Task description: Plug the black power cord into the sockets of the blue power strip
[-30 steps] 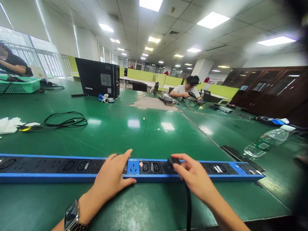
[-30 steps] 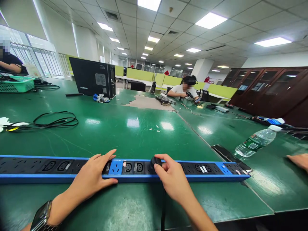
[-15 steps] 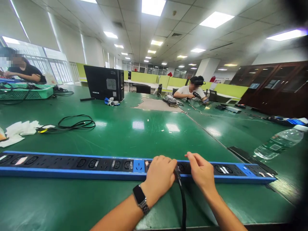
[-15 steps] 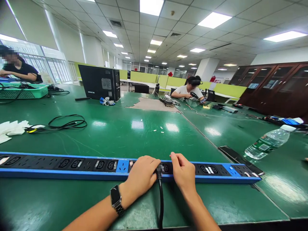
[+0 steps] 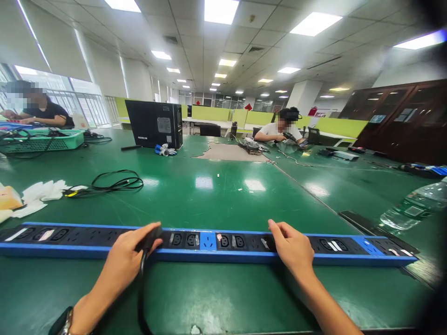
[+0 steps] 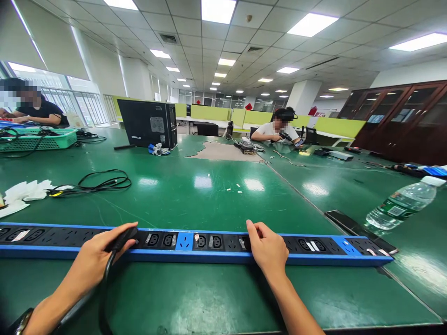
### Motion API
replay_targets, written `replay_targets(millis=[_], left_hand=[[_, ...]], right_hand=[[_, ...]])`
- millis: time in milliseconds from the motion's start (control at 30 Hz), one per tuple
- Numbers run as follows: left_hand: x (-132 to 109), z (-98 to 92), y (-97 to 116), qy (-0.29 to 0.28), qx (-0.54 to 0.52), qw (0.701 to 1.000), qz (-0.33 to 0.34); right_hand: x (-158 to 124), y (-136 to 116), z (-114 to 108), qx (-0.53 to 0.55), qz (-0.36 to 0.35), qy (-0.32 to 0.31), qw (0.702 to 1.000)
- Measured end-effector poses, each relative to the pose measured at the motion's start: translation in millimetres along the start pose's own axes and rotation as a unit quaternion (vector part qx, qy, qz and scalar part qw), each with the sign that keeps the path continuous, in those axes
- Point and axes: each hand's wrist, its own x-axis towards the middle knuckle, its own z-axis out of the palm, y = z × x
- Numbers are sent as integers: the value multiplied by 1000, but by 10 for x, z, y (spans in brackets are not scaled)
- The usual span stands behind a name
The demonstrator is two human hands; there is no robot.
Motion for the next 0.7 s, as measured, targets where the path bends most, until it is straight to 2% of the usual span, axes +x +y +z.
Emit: replay_targets(millis=[100, 167, 300, 367, 467, 533, 600, 700], left_hand=[[-1, -24, -68, -41, 22, 998, 39], [57, -38, -85, -78, 26, 995, 51], [117, -86, -179, -129, 37, 988, 72], [89, -87, -232, -133, 54, 986, 84], [19, -53, -283, -130, 90, 983, 94], [-16, -28, -304, -122, 104, 983, 91], [-30, -9, -321, -116, 110, 983, 87], [-23, 3, -337, -117, 115, 982, 94]], right_hand=[[-16, -18, 2, 65, -24, 11, 998], [-93, -114, 6, 121, -69, 1, 990], [-403, -596, 80, 191, -196, -100, 957], [-581, -948, 180, 191, -276, -159, 929], [-782, -1481, 414, 158, -422, -192, 872], [-840, -1755, 584, 108, -492, -218, 836], [-839, -1917, 716, 56, -548, -243, 799], [-787, -1969, 808, 32, -607, -255, 752]])
